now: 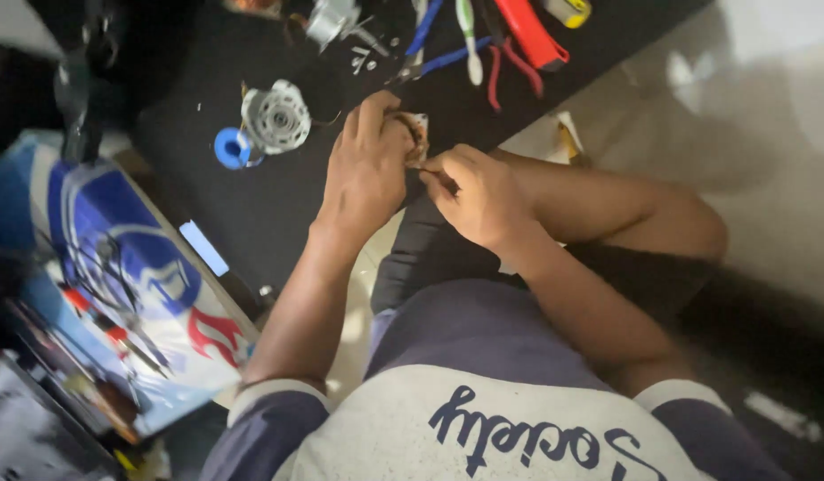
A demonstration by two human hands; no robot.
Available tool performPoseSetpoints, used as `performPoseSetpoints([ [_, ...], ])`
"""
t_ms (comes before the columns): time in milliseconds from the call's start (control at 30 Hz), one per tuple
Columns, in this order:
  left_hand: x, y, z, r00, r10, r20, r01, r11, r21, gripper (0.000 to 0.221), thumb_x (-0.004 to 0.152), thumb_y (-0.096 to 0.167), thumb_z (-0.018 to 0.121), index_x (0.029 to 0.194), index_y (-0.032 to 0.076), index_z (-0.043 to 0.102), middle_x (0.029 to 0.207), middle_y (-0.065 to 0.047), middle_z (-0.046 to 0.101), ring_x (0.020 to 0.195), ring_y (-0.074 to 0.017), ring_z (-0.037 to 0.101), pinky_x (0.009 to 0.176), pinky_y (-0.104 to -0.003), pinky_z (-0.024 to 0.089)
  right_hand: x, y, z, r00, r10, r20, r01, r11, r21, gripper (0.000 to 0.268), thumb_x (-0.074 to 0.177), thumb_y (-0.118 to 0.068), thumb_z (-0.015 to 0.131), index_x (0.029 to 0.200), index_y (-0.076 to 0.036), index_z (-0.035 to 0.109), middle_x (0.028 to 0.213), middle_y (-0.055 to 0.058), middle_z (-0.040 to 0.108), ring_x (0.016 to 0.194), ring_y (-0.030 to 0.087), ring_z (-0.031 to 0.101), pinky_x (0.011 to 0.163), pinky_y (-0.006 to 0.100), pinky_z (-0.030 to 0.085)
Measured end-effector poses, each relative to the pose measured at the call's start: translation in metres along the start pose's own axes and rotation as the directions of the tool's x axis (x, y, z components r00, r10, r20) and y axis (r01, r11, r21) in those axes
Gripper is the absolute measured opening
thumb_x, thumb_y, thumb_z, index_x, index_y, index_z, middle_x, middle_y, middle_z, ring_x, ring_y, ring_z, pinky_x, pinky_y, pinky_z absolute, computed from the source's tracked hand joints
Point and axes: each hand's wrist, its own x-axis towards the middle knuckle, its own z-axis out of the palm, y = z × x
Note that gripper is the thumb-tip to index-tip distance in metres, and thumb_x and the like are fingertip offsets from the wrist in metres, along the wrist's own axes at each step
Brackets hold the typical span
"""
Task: Adjusting and repairing the copper windings of a motor stator by hand and with small tools.
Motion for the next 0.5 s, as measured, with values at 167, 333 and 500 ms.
performPoseSetpoints([
  [167,-0.018,0.004,-0.002,0.981,-0.169,-0.097,0.148,0.970,-0.195,0.007,0.095,0.006,0.060,0.099,0.002,0.065,0.139,-0.017,0.048,0.114,-0.0404,0.056,0.089,-0.046,0.053,0.003,-0.003,-0.011,0.993,0.046,0.111,-0.061,0.990,0.129,0.012,0.083,0.003,0.077,0.092,-0.002,0.073,0.083,0.009,0.065,0.059,0.020,0.056,0.054,0.032,0.045],
  [333,-0.028,0.006,0.001,0.967,-0.004,-0.253,-0.045,0.982,-0.185,0.021,0.113,0.018,0.040,0.098,0.006,0.047,0.119,-0.011,0.046,0.123,-0.0318,0.051,0.102,-0.034,0.042,0.018,0.007,-0.018,0.970,-0.188,0.152,0.201,0.977,-0.071,0.007,0.097,-0.013,0.069,0.102,-0.016,0.071,0.088,0.003,0.061,0.081,0.025,0.068,0.067,0.035,0.059],
  [500,-0.039,-0.002,0.039,0.900,-0.073,-0.430,-0.058,0.958,-0.282,0.014,0.108,0.013,0.057,0.104,0.000,0.059,0.133,-0.018,0.052,0.122,-0.0417,0.058,0.099,-0.042,0.055,0.046,0.007,-0.009,0.944,-0.294,0.150,0.293,0.956,0.028,0.013,0.102,-0.009,0.066,0.108,-0.015,0.075,0.108,0.006,0.067,0.096,0.028,0.069,0.081,0.039,0.059],
])
